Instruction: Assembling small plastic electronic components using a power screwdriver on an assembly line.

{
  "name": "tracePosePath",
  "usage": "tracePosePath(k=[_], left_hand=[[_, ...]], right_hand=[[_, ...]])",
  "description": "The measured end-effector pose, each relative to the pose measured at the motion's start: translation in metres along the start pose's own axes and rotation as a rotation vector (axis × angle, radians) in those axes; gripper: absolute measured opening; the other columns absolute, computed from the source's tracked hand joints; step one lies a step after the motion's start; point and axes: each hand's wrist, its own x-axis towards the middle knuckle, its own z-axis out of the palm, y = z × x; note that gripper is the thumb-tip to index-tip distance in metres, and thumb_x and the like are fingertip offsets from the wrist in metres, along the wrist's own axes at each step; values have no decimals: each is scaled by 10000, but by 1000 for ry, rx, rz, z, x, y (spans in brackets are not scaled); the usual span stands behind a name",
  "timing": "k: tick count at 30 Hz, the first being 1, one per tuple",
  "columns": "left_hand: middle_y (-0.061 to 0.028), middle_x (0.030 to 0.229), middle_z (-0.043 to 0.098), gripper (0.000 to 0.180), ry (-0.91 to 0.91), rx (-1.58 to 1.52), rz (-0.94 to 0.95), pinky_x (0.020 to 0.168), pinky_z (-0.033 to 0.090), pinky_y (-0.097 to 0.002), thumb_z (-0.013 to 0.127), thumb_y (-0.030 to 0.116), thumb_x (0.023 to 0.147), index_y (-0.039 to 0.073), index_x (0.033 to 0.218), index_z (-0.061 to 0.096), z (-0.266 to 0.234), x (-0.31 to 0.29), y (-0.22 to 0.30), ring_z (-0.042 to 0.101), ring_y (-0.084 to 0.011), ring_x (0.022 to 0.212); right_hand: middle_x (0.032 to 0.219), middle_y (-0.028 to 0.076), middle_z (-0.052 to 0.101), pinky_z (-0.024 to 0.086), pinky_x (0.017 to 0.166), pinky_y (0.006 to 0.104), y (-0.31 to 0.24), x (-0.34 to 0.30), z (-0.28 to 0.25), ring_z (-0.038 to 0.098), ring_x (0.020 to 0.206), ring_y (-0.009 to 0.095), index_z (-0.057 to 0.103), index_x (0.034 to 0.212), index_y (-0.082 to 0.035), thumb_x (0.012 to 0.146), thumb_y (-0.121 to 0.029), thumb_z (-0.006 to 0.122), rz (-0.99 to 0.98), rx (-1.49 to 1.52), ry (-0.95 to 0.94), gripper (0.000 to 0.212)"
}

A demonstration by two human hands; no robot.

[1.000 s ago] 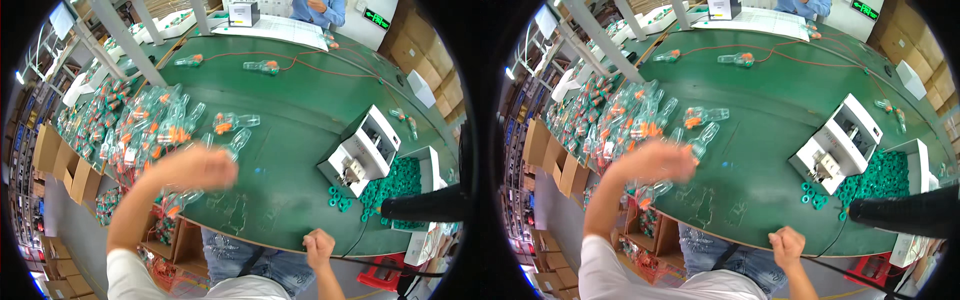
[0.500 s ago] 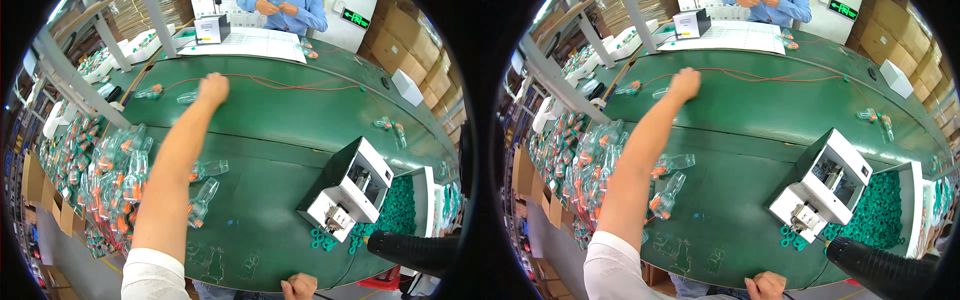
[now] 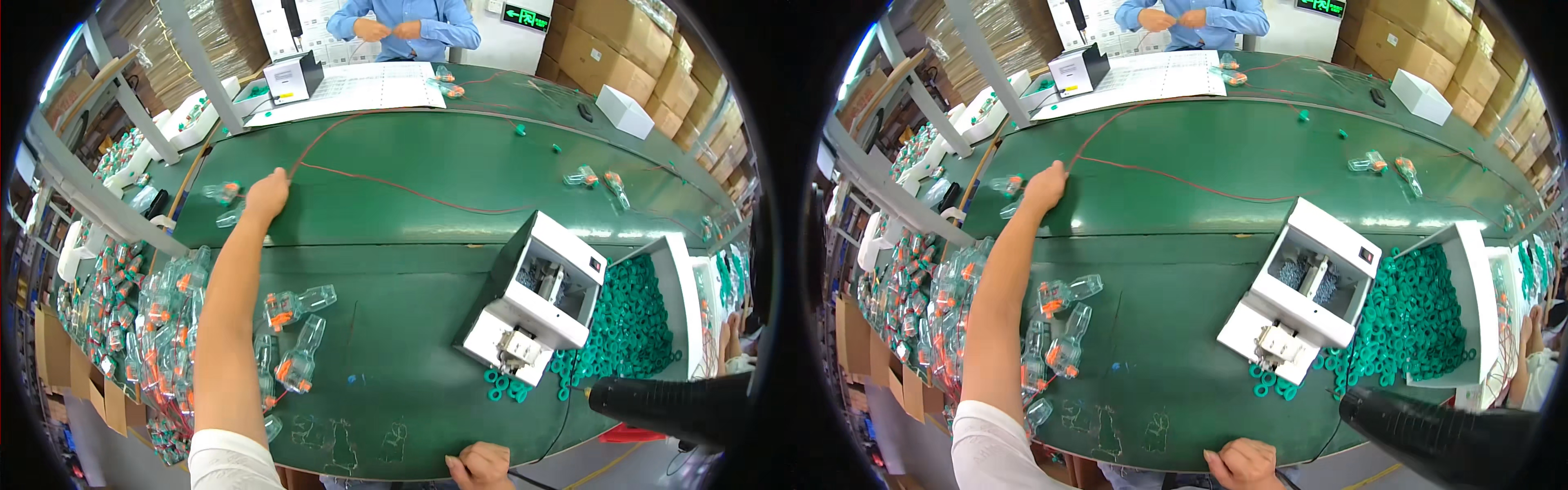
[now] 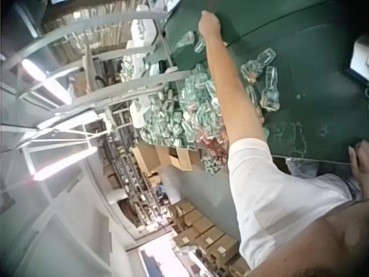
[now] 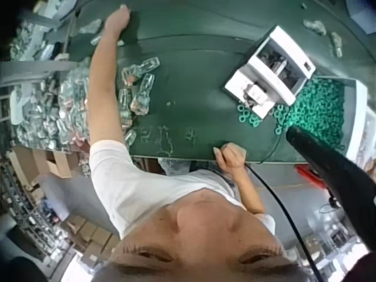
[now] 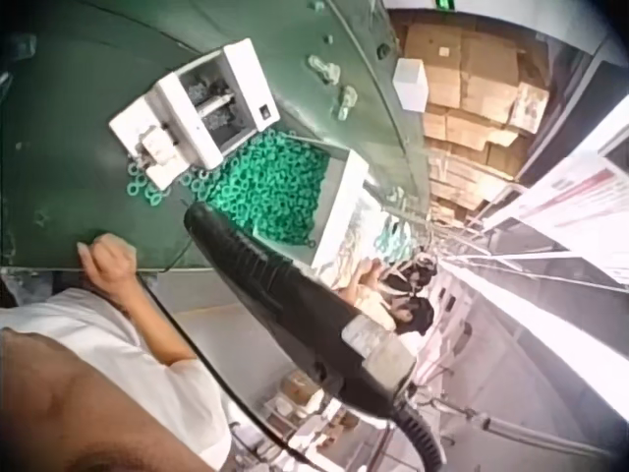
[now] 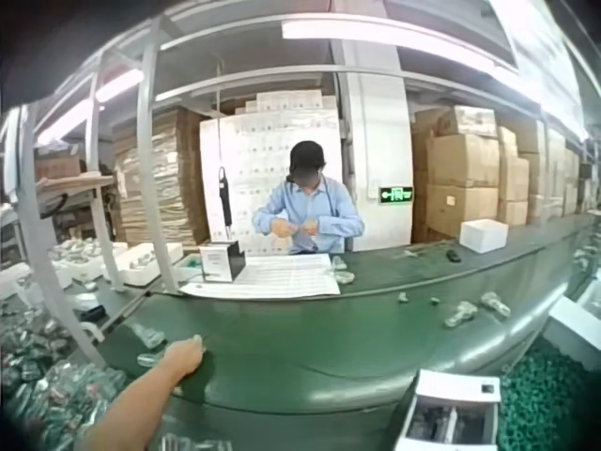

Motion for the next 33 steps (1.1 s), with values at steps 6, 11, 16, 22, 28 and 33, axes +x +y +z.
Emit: tracePosePath(k=[6, 11, 16, 22, 28, 33], left_hand=[[-256, 904, 674, 264, -12, -197, 272, 744, 489, -594, 483, 276, 1021, 13, 1032, 465, -78, -73, 122, 649, -480, 876], [-187, 815, 674, 247, 120, -126, 569, 626, 545, -480, 522, 252, 999, 13, 949, 481, -110, -174, 198, 678, -382, 732], [-93, 791, 592, 190, 170, -65, 539, 573, 550, -390, 542, 224, 973, 55, 912, 478, -111, -282, 214, 662, -272, 727], [-25, 764, 532, 93, 304, -183, 551, 559, 537, -327, 558, 186, 901, 105, 947, 563, -127, -378, 213, 626, -191, 740], [8, 795, 537, 164, 278, -79, 751, 568, 437, -332, 647, 201, 849, 166, 1009, 660, -110, -422, 163, 563, -188, 679], [-28, 912, 602, 318, 266, -171, 697, 666, 457, -374, 585, 182, 842, 131, 1151, 642, -105, -384, 148, 590, -226, 761]], right_hand=[[564, 37, 509, 396, 434, 343, 16, -23, 8, 511, 458, 218, 549, 610, -99, 755, -111, 791, -22, -21, -20, 283], [565, 50, 477, 392, 439, 369, 11, -23, 8, 491, 458, 246, 511, 597, -97, 795, -150, 780, -34, -71, -19, 338], [583, 88, 525, 428, 478, 403, 7, -23, 12, 519, 494, 308, 561, 645, -54, 845, -222, 753, 95, -19, -22, 324], [1048, 105, 681, 540, 703, 332, 3, 39, 25, 637, 806, 166, 588, 1207, -4, 1001, -301, 600, 734, 1023, -15, 361], [804, 7, 590, 508, 684, 286, -14, 91, 10, 571, 704, 115, 590, 1130, -25, 1021, -287, 577, 646, 1383, 359, 284], [723, 14, 538, 419, 565, 281, -59, 64, 21, 520, 610, 139, 621, 1065, -46, 1018, -237, 587, 314, 615, 297, 200]])
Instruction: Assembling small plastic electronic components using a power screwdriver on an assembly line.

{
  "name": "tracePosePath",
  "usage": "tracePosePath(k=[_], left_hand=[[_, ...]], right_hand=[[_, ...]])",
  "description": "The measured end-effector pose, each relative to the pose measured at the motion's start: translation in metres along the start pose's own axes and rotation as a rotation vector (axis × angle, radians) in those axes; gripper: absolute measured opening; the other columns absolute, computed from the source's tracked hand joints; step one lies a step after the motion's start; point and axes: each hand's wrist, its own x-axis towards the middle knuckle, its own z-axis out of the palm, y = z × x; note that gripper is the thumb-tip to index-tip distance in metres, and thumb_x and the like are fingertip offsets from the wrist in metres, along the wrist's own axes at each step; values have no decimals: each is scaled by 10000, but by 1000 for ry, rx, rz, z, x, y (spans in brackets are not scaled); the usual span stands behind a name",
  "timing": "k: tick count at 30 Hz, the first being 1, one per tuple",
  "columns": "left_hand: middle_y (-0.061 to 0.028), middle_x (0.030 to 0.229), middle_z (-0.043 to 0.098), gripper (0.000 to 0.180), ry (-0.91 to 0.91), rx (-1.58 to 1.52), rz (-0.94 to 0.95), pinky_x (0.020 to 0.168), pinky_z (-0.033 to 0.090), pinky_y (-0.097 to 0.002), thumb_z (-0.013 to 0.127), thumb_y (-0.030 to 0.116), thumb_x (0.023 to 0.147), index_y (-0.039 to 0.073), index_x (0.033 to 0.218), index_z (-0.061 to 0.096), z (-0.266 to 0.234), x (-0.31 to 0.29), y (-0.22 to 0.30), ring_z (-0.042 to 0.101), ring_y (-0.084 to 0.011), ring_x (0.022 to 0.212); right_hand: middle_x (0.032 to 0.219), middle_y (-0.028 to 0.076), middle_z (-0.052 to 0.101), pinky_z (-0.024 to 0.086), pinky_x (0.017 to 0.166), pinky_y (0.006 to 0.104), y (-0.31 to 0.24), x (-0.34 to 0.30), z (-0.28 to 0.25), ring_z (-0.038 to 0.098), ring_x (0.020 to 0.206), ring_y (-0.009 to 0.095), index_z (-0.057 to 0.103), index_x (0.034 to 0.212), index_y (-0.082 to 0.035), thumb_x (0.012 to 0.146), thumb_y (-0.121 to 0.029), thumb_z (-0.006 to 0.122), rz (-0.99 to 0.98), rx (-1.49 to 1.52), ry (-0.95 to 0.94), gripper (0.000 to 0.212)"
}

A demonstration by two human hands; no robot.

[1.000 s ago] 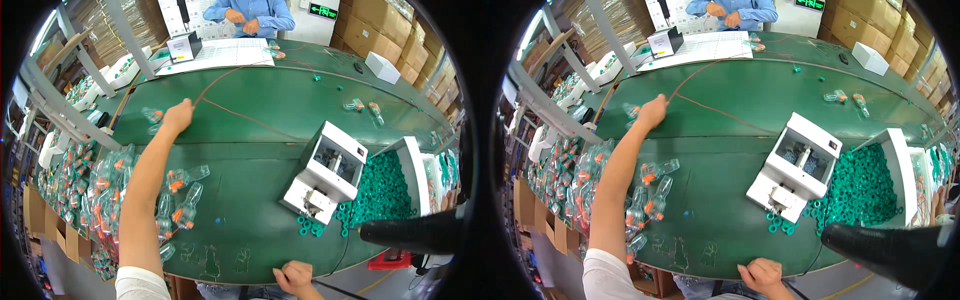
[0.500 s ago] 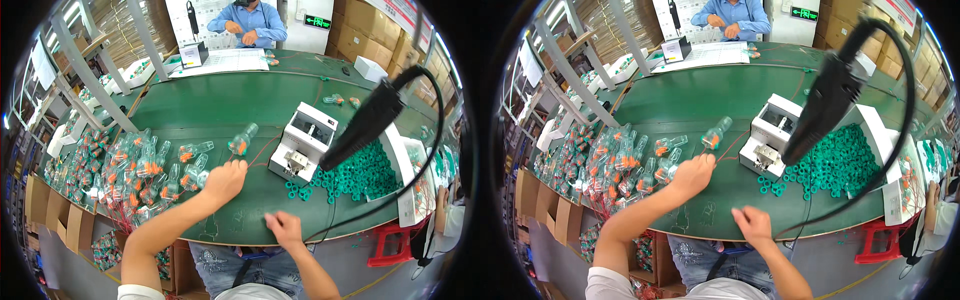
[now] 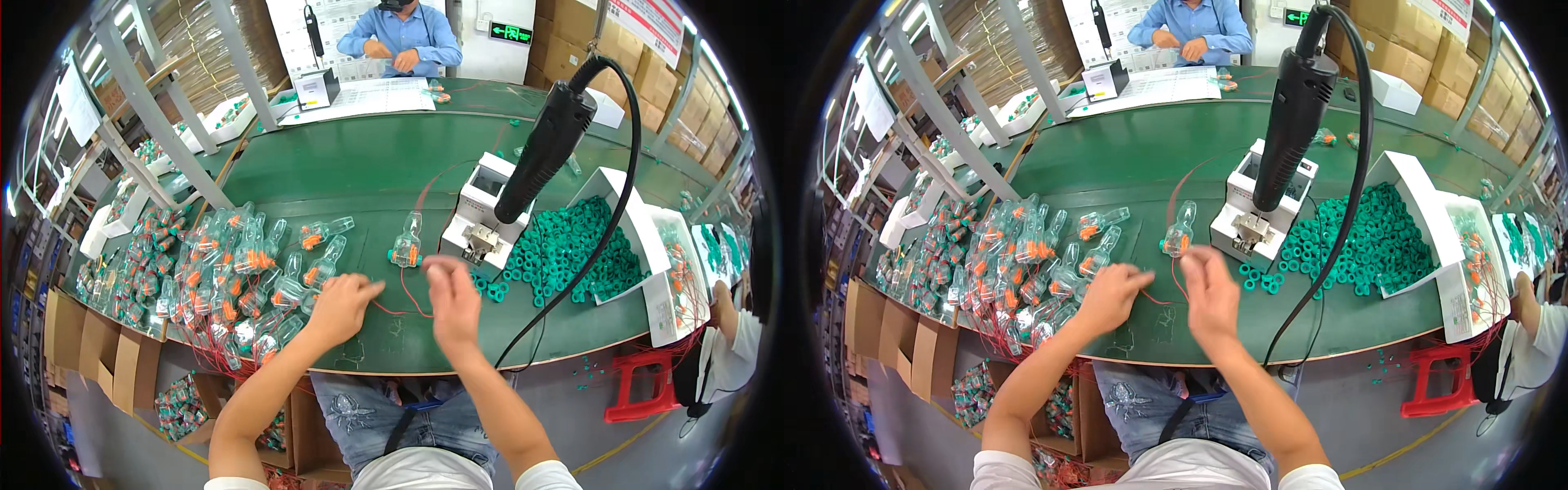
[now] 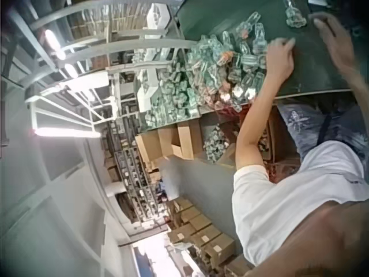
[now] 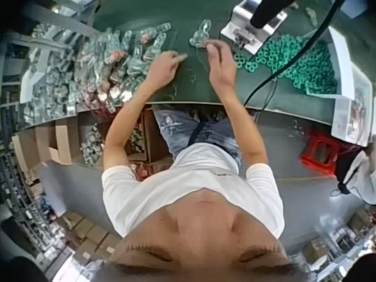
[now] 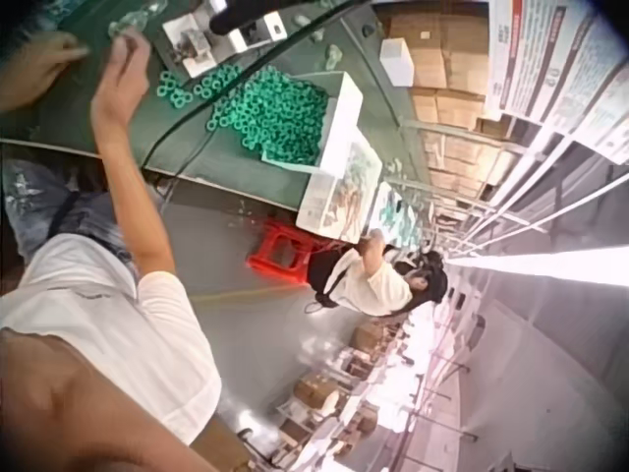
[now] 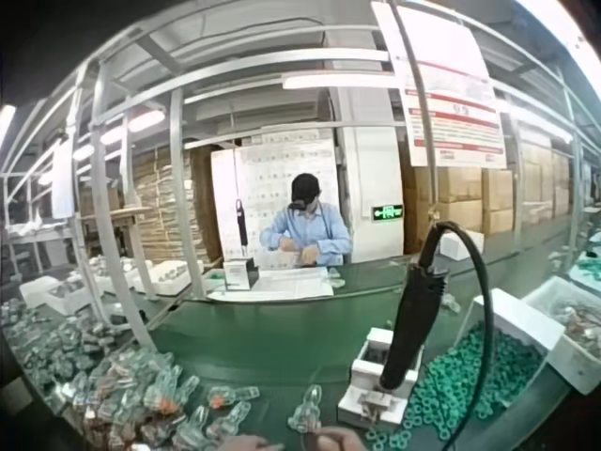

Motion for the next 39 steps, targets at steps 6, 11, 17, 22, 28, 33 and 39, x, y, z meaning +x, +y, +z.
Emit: tracePosePath(k=[6, 11, 17, 22, 28, 33, 39], left_hand=[[-35, 943, 644, 322, -154, -2173, -877, 539, 405, -271, 575, 349, 991, 54, 1120, 598, -86, 118, -17, 552, -93, 678], [66, 701, 396, 226, -64, -1368, -894, 438, 228, -210, 679, 177, 915, 141, 759, 520, -108, 178, -103, 316, -23, 556], [-40, 726, 516, 315, 363, -841, -979, 454, 359, -320, 691, 255, 907, -20, 1017, 584, -132, 208, -172, 454, -131, 548], [-137, 1006, 593, 421, 380, -767, -751, 823, 480, -347, 623, 261, 920, -16, 1205, 486, -121, 175, -112, 573, -227, 900], [-113, 1058, 692, 420, -226, -1068, -351, 855, 525, -326, 667, 100, 911, 72, 1310, 537, -62, 87, 76, 667, -197, 938], [-120, 1006, 719, 271, -41, -858, -241, 806, 547, -374, 740, 143, 858, 71, 1114, 688, 17, 39, 132, 689, -307, 941], [-57, 913, 638, 279, 110, -521, -249, 760, 463, -394, 756, 209, 835, 103, 1091, 722, 32, 27, 132, 601, -254, 886]], right_hand=[[806, 87, 579, 477, 650, 394, 23, -53, -20, 606, 790, 255, 625, 873, -111, 844, -157, 615, -521, -893, -548, 56], [793, 18, 570, 415, 801, 360, 23, -96, -21, 552, 877, 208, 656, 799, -127, 812, -204, 591, -800, -908, -1043, 102], [801, -13, 604, 370, 865, 355, 50, -124, -27, 534, 923, 181, 714, 709, -154, 801, -257, 614, -891, -961, -1398, 171], [984, 74, 596, 429, 903, 449, 3, -79, -27, 561, 1001, 263, 682, 1006, -105, 803, -336, 722, -901, -300, -894, 310], [1482, 288, 345, 275, 1136, 500, -68, 48, -75, 317, 1389, 390, 205, 1512, 91, 871, -180, 720, -839, -586, 600, 866], [995, 91, 604, 526, 741, 308, -98, 129, -90, 623, 806, 160, 369, 1380, -7, 889, -183, 755, -405, 131, 90, 649], [827, 34, 578, 466, 542, 236, -59, 123, -56, 552, 613, 89, 409, 1301, -40, 865, -78, 754, -479, 192, -36, 557]])
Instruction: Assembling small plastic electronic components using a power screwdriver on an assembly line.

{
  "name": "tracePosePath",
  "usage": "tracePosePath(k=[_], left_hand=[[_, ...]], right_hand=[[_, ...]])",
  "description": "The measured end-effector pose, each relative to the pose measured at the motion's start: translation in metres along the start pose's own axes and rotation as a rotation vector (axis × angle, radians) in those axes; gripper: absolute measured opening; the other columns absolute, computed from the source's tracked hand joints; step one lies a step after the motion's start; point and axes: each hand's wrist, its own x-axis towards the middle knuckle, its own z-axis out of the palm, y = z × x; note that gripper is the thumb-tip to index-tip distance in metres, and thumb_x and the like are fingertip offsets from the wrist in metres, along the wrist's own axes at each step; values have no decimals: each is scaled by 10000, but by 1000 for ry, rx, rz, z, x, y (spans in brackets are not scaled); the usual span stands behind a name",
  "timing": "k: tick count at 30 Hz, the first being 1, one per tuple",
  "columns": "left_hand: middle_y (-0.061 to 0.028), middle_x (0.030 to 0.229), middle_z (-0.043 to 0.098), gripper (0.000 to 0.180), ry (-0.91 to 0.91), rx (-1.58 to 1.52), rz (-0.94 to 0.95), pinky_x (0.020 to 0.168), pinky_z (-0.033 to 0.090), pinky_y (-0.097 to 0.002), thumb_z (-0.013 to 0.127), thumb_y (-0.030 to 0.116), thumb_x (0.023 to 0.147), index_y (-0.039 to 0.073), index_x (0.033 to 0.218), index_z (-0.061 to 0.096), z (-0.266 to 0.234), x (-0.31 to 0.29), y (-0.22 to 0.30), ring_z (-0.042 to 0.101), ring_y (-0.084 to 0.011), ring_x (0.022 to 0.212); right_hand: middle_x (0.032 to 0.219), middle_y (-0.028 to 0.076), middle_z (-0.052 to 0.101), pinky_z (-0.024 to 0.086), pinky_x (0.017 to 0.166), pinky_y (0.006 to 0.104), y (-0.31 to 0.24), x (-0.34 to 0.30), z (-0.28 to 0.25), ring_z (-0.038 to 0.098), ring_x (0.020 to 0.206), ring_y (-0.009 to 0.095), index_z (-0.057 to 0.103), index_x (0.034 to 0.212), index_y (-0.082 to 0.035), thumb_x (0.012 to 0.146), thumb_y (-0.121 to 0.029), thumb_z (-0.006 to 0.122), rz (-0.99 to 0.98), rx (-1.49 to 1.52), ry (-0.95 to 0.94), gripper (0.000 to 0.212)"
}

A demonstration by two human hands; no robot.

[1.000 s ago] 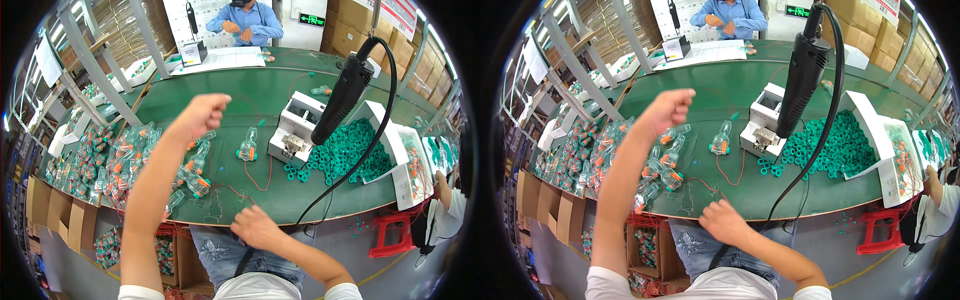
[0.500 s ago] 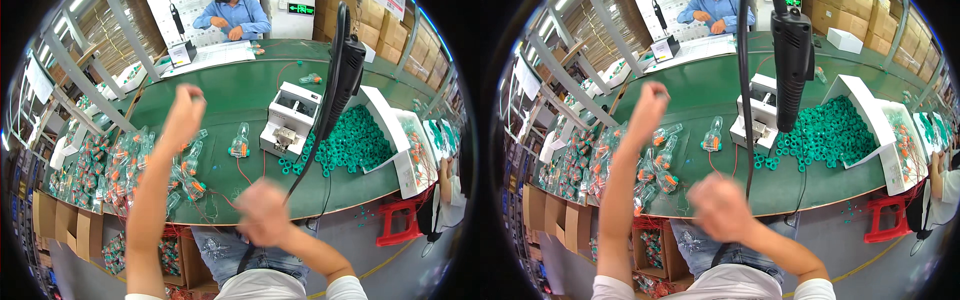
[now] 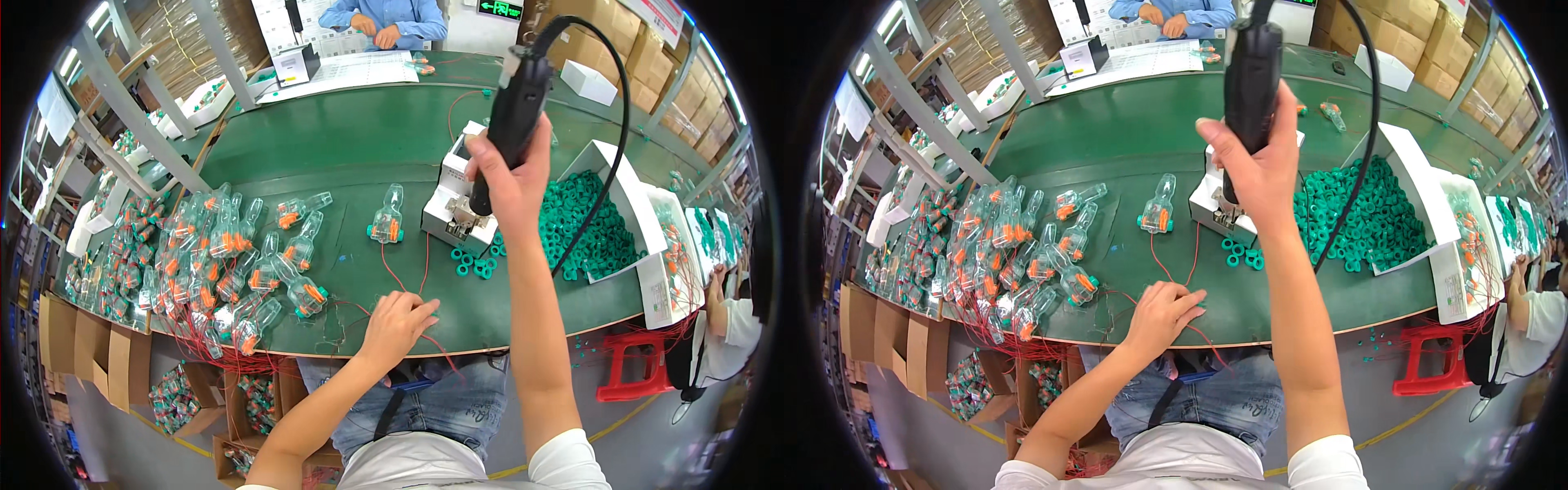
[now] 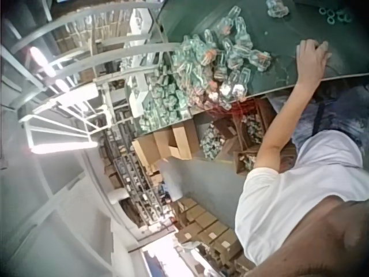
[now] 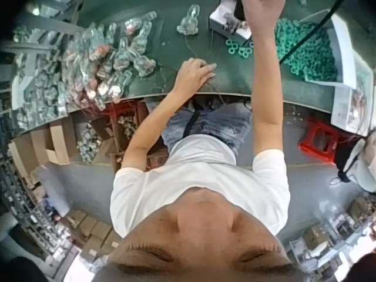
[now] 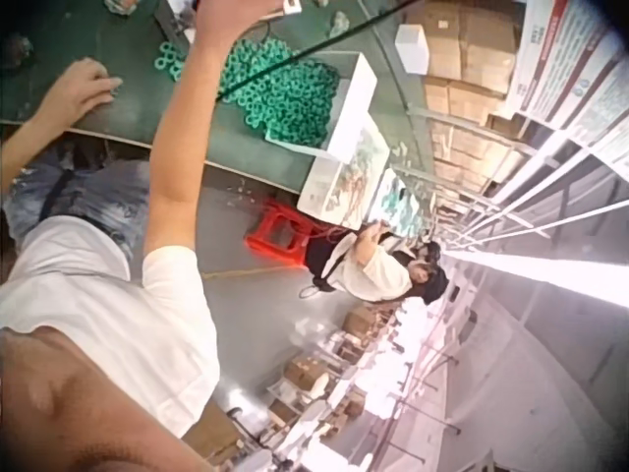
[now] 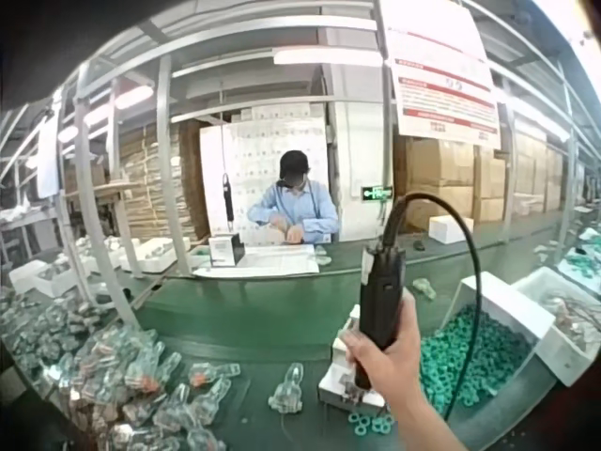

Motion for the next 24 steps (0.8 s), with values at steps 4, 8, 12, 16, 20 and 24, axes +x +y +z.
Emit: tracePosePath(k=[4, 8, 12, 16, 20, 24], left_hand=[[-46, 899, 602, 296, 6, 40, 24, 759, 401, -381, 759, 217, 831, 101, 1101, 721, 1, 0, -4, 559, -239, 870], [-43, 914, 607, 302, -5, 9, 4, 773, 391, -369, 764, 207, 828, 90, 1103, 716, 4, 1, -7, 557, -235, 873], [-40, 910, 608, 295, 9, -67, -29, 772, 393, -365, 776, 180, 814, 87, 1088, 715, 5, -1, -11, 560, -226, 871], [-28, 912, 594, 288, 4, -83, -48, 798, 396, -377, 769, 173, 817, 94, 1086, 706, 3, -2, -12, 562, -218, 876], [-30, 905, 596, 266, 6, -98, -48, 784, 392, -373, 786, 157, 793, 88, 1039, 710, 1, 0, -9, 561, -222, 869], [-41, 909, 593, 217, 22, -100, -45, 771, 392, -378, 802, 165, 777, 78, 945, 695, 4, -2, -11, 563, -239, 879]], right_hand=[[803, 42, 553, 449, 546, 240, 42, -7, -4, 526, 597, 95, 412, 1264, -46, 939, -205, 693, -84, 135, -42, 459], [795, 57, 547, 450, 565, 250, 53, -9, -3, 522, 595, 113, 407, 1236, -46, 994, -341, 611, -117, 155, -52, 433], [787, 66, 553, 450, 528, 258, 39, -26, 0, 532, 571, 121, 414, 1205, -42, 990, -409, 600, -10, 200, -76, 463], [748, 71, 544, 447, 450, 270, 24, -79, 3, 532, 491, 145, 238, 1514, 14, 934, -648, 543, 143, 190, -156, 932], [722, 69, 542, 457, 461, 266, 21, -111, 7, 556, 516, 152, 257, 1487, 53, 857, -705, 613, 236, 245, -103, 1047], [723, 69, 551, 462, 468, 268, 33, -125, 10, 565, 527, 149, 294, 1451, 70, 840, -714, 628, 265, 235, -73, 1048]])
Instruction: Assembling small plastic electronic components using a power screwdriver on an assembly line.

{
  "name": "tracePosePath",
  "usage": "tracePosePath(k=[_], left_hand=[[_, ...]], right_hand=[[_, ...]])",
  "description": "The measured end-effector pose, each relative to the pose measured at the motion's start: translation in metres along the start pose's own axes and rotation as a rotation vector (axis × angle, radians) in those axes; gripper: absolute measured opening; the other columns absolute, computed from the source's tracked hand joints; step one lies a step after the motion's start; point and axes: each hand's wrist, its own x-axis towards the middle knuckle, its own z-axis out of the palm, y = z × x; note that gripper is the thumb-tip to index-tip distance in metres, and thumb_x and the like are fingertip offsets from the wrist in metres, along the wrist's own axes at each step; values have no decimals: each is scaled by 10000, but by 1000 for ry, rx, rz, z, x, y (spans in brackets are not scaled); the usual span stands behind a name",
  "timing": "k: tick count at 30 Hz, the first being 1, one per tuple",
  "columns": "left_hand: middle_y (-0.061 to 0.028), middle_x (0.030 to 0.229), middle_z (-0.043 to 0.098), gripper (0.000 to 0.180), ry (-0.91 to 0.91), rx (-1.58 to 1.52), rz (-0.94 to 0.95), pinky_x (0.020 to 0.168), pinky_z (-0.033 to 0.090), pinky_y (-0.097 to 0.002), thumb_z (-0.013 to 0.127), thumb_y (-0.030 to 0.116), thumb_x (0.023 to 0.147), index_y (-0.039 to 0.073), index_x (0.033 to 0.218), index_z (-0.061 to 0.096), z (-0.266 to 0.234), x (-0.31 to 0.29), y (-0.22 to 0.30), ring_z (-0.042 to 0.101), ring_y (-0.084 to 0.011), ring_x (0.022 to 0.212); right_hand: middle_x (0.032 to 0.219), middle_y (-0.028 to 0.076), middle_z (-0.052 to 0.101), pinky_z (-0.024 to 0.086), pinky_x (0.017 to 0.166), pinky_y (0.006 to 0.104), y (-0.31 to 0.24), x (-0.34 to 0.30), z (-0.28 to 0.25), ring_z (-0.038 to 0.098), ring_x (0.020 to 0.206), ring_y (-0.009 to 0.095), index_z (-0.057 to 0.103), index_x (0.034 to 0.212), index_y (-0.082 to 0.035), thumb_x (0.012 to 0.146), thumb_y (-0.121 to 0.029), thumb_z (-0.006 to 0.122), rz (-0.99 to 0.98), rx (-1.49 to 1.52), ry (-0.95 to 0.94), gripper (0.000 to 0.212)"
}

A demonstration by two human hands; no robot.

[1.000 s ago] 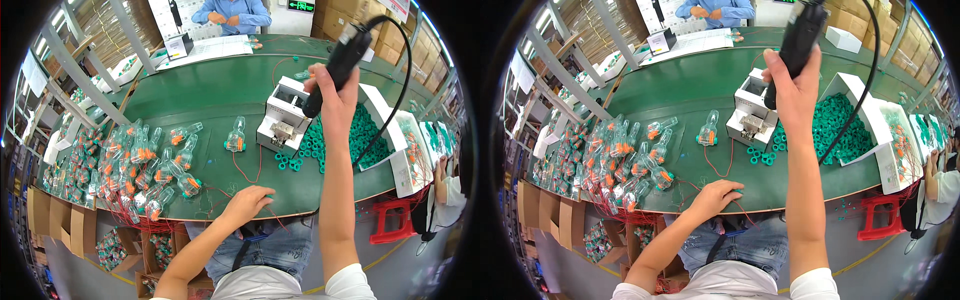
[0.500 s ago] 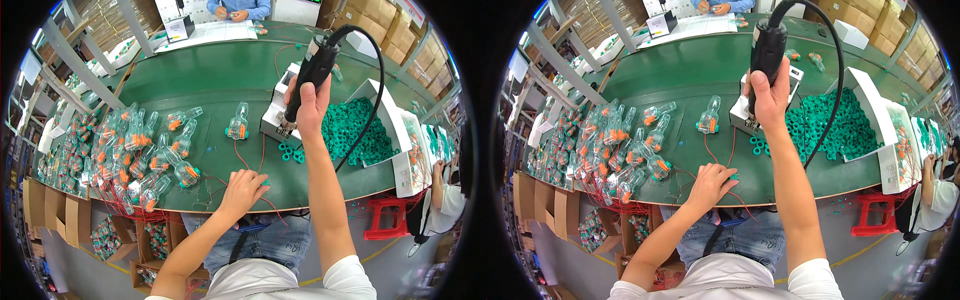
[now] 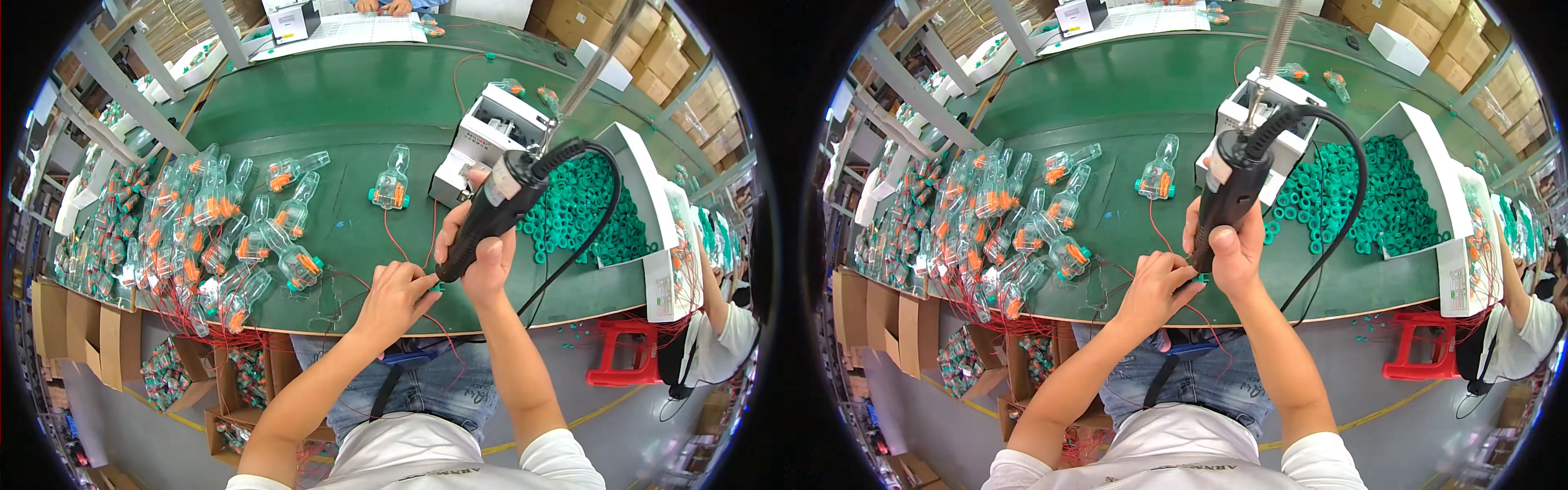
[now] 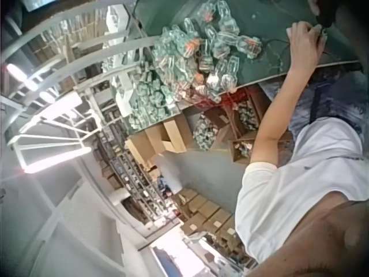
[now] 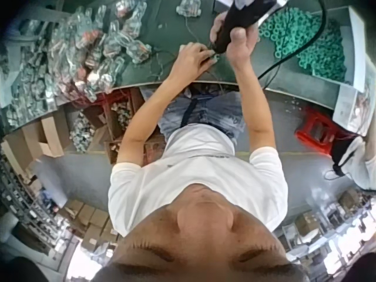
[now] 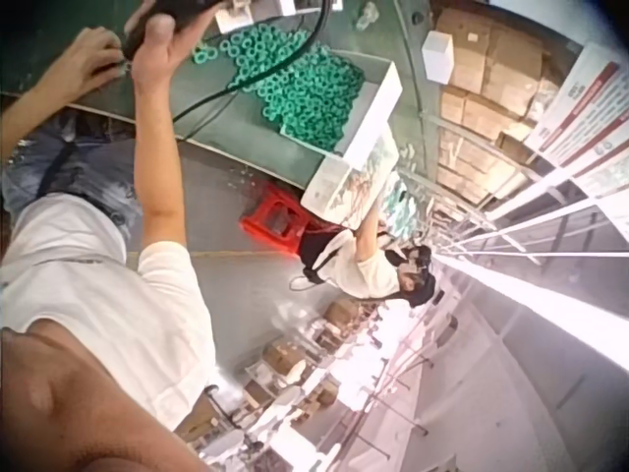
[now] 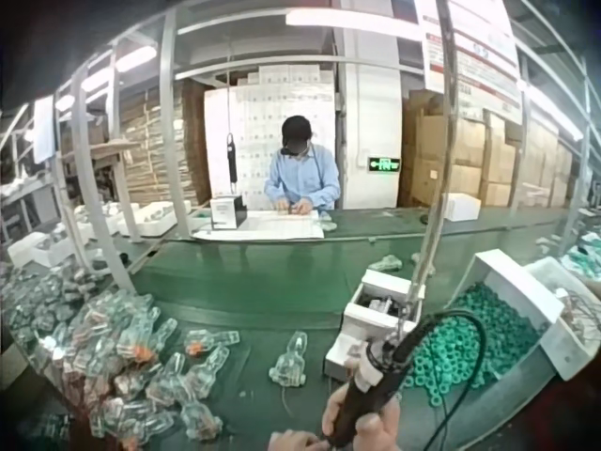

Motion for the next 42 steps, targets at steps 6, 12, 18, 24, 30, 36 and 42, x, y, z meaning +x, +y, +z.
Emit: tracePosePath(k=[6, 12, 18, 24, 30, 36, 42], left_hand=[[-46, 916, 550, 241, -8, 112, 69, 766, 385, -399, 770, 207, 814, 85, 985, 652, 2, 2, -2, 540, -255, 852], [-74, 881, 529, 196, -69, 279, 211, 746, 454, -376, 703, 223, 865, 61, 887, 595, 3, 5, -4, 548, -253, 835], [-128, 856, 564, 197, -398, 362, 93, 722, 535, -396, 610, 249, 915, 57, 868, 605, 11, 8, 26, 593, -283, 826], [-201, 1047, 583, 347, -115, -322, 26, 869, 496, -427, 716, 195, 886, 1, 1135, 573, -29, -31, 81, 608, -361, 978], [-144, 816, 535, 193, 259, 227, -509, 701, 462, -463, 663, 179, 893, 44, 829, 542, -103, -57, 19, 562, -345, 783], [-82, 849, 641, 90, -649, 23, 34, 731, 527, -413, 603, 167, 814, 83, 828, 635, -69, -138, 83, 640, -281, 846], [-143, 728, 681, 126, -1246, 369, -479, 581, 548, -480, 597, 136, 800, 36, 788, 673, -127, -171, 55, 701, -331, 689]], right_hand=[[745, 75, 582, 472, 482, 268, 1, -12, 1, 579, 552, 148, 341, 1407, 83, 832, -675, 674, 2, 18, -145, 1008], [780, 63, 589, 459, 504, 256, -3, -9, 0, 568, 571, 130, 346, 1423, 72, 842, -640, 677, -13, 36, -81, 977], [757, 72, 608, 516, 473, 290, -70, 17, -16, 602, 542, 174, 296, 1444, 58, 703, -682, 786, -6, 8, 170, 1156], [880, 120, 600, 534, 686, 308, -99, 27, -36, 618, 751, 177, 351, 1429, 82, 908, -385, 691, -177, -304, 107, 777], [987, 131, 619, 484, 787, 372, -96, -29, -35, 581, 867, 229, 603, 1234, 41, 872, 9, 625, -636, -1016, 216, 364], [963, 75, 598, 492, 648, 401, -13, -22, 71, 608, 768, 270, 661, 1133, -86, 725, -43, 662, -452, -836, -539, 410], [878, 85, 550, 481, 689, 383, 29, -32, 92, 594, 795, 268, 645, 1028, -62, 849, -114, 605, -222, -1052, -652, 191]])
